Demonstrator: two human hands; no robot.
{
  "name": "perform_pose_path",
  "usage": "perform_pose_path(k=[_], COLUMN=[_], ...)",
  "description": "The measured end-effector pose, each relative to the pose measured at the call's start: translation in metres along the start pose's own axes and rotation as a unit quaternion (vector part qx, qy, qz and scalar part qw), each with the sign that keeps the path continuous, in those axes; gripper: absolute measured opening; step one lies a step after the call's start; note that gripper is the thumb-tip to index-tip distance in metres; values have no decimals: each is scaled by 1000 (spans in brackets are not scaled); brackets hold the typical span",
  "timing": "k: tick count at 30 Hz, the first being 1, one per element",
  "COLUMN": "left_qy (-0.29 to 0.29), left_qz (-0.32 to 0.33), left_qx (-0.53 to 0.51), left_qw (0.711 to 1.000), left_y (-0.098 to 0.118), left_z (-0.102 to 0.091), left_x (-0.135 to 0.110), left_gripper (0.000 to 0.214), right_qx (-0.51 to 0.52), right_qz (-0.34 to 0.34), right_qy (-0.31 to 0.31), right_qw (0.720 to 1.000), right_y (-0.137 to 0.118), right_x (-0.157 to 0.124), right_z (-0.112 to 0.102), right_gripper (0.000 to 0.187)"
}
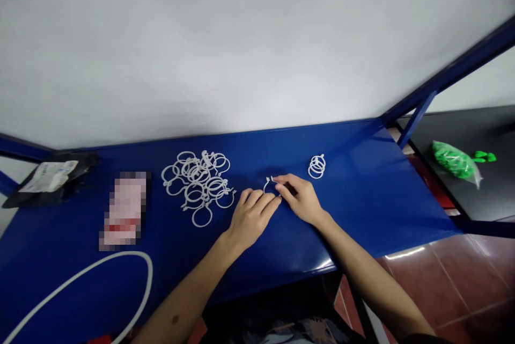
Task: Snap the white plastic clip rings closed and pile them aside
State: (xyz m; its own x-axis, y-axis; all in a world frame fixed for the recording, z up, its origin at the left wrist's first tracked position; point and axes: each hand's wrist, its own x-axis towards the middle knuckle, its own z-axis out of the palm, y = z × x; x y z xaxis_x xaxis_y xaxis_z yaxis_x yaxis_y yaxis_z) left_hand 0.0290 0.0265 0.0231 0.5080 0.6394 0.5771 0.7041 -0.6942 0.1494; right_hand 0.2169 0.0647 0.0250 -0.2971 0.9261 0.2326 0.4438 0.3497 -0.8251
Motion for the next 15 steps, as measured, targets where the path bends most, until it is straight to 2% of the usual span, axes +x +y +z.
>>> perform_pose_path(k=[4,8,10,13,15], left_qy=[18,32,51,88,88], left_qz=[6,-7,-49,-160,-223], left_qx=[-5,-23,-47,-88,-114], left_qw=[1000,999,996,979,964], left_y=[1,3,3,-1,-4], left_z=[2,2,1,0,1], left_x=[0,2,3,3,4], left_gripper=[21,20,20,17,17], right_qx=[106,161,163,161,164], right_qz=[81,109,110,110,106], right_qy=[-8,-7,0,0,-4], right_qw=[991,981,981,981,981], right_y=[0,0,1,2,2], right_x=[-1,0,-1,-2,-3], right_z=[5,5,5,4,3], right_gripper=[20,21,22,23,23])
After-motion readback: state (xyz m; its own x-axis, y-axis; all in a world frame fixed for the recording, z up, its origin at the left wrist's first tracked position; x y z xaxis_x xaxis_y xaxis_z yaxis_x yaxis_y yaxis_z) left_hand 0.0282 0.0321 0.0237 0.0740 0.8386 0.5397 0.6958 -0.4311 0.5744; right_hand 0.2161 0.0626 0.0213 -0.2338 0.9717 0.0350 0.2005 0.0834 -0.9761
